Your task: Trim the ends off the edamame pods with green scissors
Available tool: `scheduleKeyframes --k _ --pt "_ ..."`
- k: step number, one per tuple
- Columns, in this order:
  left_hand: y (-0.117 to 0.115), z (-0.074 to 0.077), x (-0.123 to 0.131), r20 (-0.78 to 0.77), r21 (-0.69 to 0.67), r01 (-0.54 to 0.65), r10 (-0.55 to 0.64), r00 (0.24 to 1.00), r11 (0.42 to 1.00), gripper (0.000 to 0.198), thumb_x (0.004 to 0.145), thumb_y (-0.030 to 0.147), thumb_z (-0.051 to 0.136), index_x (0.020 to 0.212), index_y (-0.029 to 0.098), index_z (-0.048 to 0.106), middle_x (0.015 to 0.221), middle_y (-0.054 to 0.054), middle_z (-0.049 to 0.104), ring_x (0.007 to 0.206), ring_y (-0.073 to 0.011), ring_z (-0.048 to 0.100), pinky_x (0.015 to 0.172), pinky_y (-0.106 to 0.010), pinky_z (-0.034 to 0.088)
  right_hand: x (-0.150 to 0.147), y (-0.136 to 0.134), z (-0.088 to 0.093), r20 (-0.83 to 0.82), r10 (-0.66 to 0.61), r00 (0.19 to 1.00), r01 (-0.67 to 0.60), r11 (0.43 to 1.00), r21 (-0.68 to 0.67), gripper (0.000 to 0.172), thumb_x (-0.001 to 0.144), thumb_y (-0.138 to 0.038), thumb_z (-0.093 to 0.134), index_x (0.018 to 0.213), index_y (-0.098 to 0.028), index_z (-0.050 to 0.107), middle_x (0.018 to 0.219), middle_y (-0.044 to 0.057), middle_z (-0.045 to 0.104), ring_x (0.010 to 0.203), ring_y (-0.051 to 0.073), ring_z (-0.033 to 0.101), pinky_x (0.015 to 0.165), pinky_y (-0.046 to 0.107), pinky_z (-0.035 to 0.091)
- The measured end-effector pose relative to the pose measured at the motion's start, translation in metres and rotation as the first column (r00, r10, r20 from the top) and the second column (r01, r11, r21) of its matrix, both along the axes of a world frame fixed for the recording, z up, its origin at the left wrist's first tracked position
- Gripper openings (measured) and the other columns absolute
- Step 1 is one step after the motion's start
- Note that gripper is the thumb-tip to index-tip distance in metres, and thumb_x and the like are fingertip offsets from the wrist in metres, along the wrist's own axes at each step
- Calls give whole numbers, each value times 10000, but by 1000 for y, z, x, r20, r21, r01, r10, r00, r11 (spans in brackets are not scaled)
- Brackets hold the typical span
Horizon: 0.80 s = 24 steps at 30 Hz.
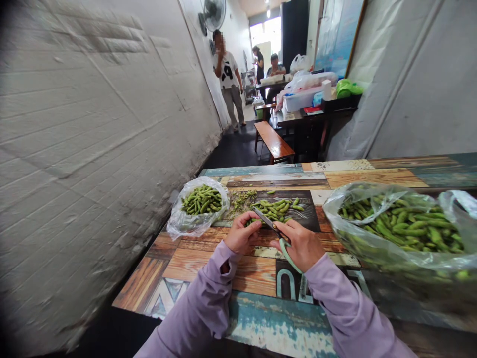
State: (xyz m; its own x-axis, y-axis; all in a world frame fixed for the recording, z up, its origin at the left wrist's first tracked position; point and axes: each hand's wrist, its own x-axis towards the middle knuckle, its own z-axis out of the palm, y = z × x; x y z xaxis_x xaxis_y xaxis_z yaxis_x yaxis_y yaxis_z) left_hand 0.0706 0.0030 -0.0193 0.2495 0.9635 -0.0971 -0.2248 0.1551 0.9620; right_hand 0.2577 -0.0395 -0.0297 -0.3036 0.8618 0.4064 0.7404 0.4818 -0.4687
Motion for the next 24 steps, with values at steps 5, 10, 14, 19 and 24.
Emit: scheduleKeyframes --k 5,10,14,19,24 --pt "3 8 -2 183 -84 -29 43 982 996 327 633 380 732 748 145 537 605 32 538 424 -26 389 362 -138 213 3 4 -2 -58 -89 994 92 994 60 362 834 -400 567 1140 -207 585 975 66 637 869 189 636 763 297 518" --pt "3 12 -9 313 -151 -64 109 943 987 356 604 334 747 720 159 460 710 1 570 493 -36 451 365 -119 231 8 10 -8 -111 -169 979 183 975 126 357 818 -385 573 1132 -215 593 1044 77 651 926 218 637 762 341 533" --pt "1 15 -20 279 -195 -52 107 954 979 374 550 231 730 827 169 486 692 24 536 481 -35 448 372 -119 242 9 12 -14 -136 -152 979 169 978 123 382 810 -410 579 1131 -204 597 1059 84 648 911 226 645 749 345 538" --pt "30 42 -62 -222 122 -384 402 888 915 226 636 274 582 820 166 510 616 50 470 401 -39 382 376 -163 268 8 11 -13 -160 -153 975 178 972 154 344 824 -379 550 1111 -199 608 1029 84 655 891 232 644 742 363 535" --pt "77 81 -121 -418 334 -455 562 714 826 208 687 223 523 880 154 554 651 11 547 547 -97 515 511 -208 399 6 10 -8 -133 -173 976 191 972 136 322 826 -385 555 1096 -223 621 1009 66 661 842 219 649 702 326 517"
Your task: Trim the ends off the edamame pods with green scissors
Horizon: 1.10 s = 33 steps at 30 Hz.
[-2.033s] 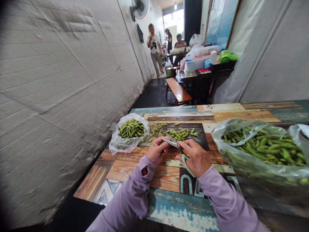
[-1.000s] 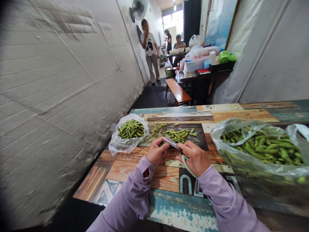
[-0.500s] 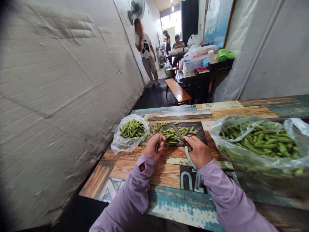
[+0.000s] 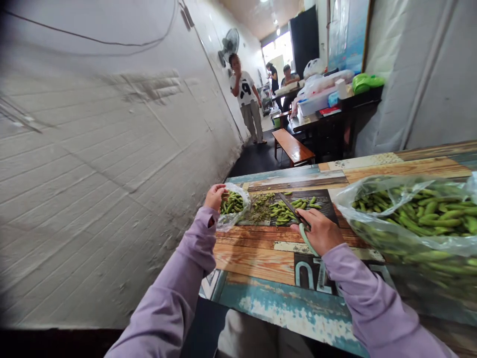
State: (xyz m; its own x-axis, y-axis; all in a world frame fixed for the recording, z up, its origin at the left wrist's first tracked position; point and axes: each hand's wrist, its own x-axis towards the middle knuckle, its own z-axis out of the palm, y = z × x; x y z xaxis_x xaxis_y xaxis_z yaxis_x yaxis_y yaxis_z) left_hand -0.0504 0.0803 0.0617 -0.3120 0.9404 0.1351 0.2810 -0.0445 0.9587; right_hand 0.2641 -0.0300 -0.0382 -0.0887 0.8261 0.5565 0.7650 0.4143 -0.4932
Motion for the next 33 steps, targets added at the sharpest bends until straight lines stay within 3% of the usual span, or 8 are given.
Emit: scheduleKeyframes --k 3,7,11,14,20,27,29,33 --pt "12 7 -25 -204 -5 -6 5 979 1000 234 700 209 526 911 138 599 729 -35 619 725 -153 577 669 -259 466 3 0 2 25 -23 999 23 1000 -4 366 834 -419 552 1094 -172 632 1023 104 659 867 231 642 711 317 501" --pt "6 -9 -38 -443 -50 31 -50 895 998 254 715 203 525 932 143 641 839 -71 662 893 -221 588 852 -363 460 5 1 2 23 -41 999 41 999 -13 407 834 -446 550 1113 -159 625 1056 119 653 908 240 631 727 311 488" --pt "-8 -36 -27 -630 -93 100 -136 764 991 297 672 159 572 954 148 665 1061 -107 647 1094 -267 527 1024 -413 349 4 1 2 35 -20 999 21 999 -25 368 833 -424 552 1094 -176 631 1019 103 662 869 230 639 696 300 485" --pt "-12 -51 -11 -724 -112 143 -179 666 983 396 661 143 597 1052 103 641 1274 -168 529 1236 -295 422 1087 -409 264 2 0 1 38 -17 999 17 1000 -15 338 828 -401 555 1082 -192 632 1014 94 665 857 235 643 667 306 489" --pt "-1 -49 1 -813 -159 217 -252 524 963 361 675 124 605 1032 132 657 1287 -149 523 1237 -269 428 1070 -369 300 2 0 1 14 3 1000 -3 1000 15 328 839 -372 530 1086 -180 628 1007 106 665 883 243 647 722 329 512" --pt "-14 -26 17 -831 2 229 -125 542 973 291 816 167 458 1037 147 646 1098 -135 614 1093 -252 520 997 -395 367 5 8 -5 -47 -48 998 49 999 21 348 820 -397 552 1068 -168 635 1006 99 673 895 233 652 769 369 533" --pt "-28 -30 37 -801 130 338 -103 590 932 264 818 195 482 1016 160 654 1030 -120 629 1026 -241 547 957 -379 399 6 10 -6 -48 -64 997 65 998 14 354 819 -411 554 1069 -172 635 1022 100 673 912 226 649 784 362 532" --pt "-51 -54 89 -774 103 585 -304 555 804 197 789 185 550 936 195 679 992 -100 639 948 -221 574 883 -353 441 6 11 -5 -85 -56 995 55 998 -18 359 810 -416 569 1075 -182 634 1018 88 676 936 213 644 815 348 525"
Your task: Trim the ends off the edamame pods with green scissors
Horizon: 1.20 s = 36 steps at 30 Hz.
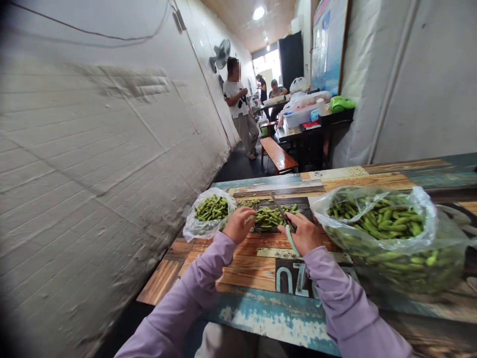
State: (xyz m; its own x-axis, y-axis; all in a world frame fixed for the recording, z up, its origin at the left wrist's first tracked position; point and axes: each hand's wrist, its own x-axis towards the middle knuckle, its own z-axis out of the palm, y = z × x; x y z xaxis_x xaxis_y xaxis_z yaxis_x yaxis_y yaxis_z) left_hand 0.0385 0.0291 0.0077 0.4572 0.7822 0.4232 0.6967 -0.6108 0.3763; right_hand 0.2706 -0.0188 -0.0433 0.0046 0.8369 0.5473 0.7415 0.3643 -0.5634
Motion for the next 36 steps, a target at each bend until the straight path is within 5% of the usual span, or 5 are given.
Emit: scheduleKeyframes --k 7,12,20,26,36 --pt "1 -27 56 -327 22 -178 175 929 984 244 827 253 533 1038 214 650 1085 -81 602 987 -226 527 885 -381 427 -3 0 -1 -18 -6 1000 6 1000 13 317 811 -376 538 1056 -211 653 978 68 683 892 206 654 793 333 530" --pt "-11 -26 57 -423 -5 -47 40 905 999 209 865 254 478 947 202 663 978 -98 613 948 -224 528 801 -354 437 -3 -2 -3 -23 0 1000 0 1000 -1 334 806 -396 545 1047 -193 655 973 78 682 890 218 652 796 346 530" --pt "-14 -29 27 63 -195 -31 44 997 980 75 757 130 570 799 171 618 852 -61 660 854 -189 578 798 -322 430 -1 -2 -5 -4 17 1000 -17 1000 -8 351 796 -411 572 1062 -194 643 988 78 679 897 221 651 782 351 536" --pt "-17 -25 13 730 -438 187 226 646 880 124 714 240 657 734 134 596 812 -48 654 747 -138 578 677 -240 429 -2 -7 2 -42 -2 999 3 1000 29 357 797 -400 595 1082 -187 627 989 85 668 880 216 655 800 355 539" --pt "-29 -3 12 822 -560 625 457 339 544 354 613 344 768 812 137 561 722 -21 659 411 -29 461 372 -142 262 -15 -19 10 104 137 985 -143 989 46 331 800 -321 619 1106 -202 578 1009 85 631 910 204 630 786 332 551"
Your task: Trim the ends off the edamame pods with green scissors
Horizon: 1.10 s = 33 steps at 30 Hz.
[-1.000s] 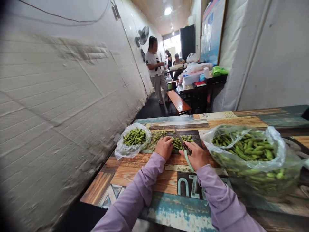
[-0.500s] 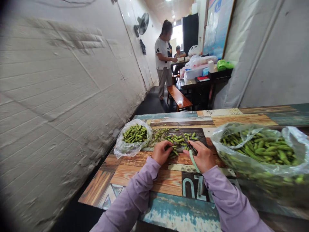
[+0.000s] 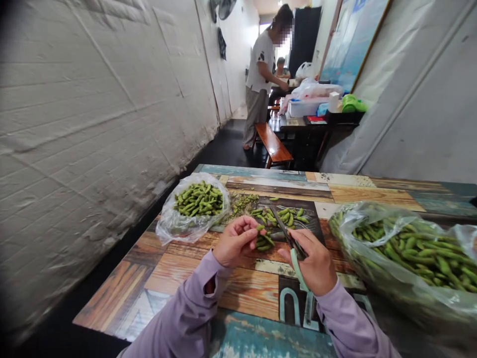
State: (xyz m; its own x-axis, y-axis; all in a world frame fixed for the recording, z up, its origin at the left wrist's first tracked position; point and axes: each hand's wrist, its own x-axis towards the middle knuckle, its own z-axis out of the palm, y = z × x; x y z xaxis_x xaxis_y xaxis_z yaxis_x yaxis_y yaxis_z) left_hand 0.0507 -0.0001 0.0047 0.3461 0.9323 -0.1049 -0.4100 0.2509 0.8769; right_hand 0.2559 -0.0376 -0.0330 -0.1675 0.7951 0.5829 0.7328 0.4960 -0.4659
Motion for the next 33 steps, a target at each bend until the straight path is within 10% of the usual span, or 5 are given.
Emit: scheduleKeyframes --k 9,22,33 --pt "-4 2 4 91 -39 43 -39 995 998 367 634 343 762 894 115 637 749 -39 636 544 -90 584 454 -179 426 -12 -6 12 10 85 996 -85 996 -23 412 793 -344 633 1168 -204 531 1044 90 589 939 210 606 810 344 536" --pt "-3 -9 5 -372 409 68 99 923 910 286 756 414 649 824 143 707 818 -75 633 808 -181 569 776 -300 445 -12 -6 7 -38 110 993 -113 990 -87 468 756 -307 649 1202 -228 532 1083 95 575 993 235 581 849 380 511" --pt "-4 -6 7 -420 469 86 136 897 879 267 778 388 626 809 137 712 785 -77 615 763 -175 552 702 -278 430 -12 -6 6 -21 112 993 -114 987 -114 517 731 -299 675 1212 -206 509 1126 99 541 1038 239 548 890 387 488"
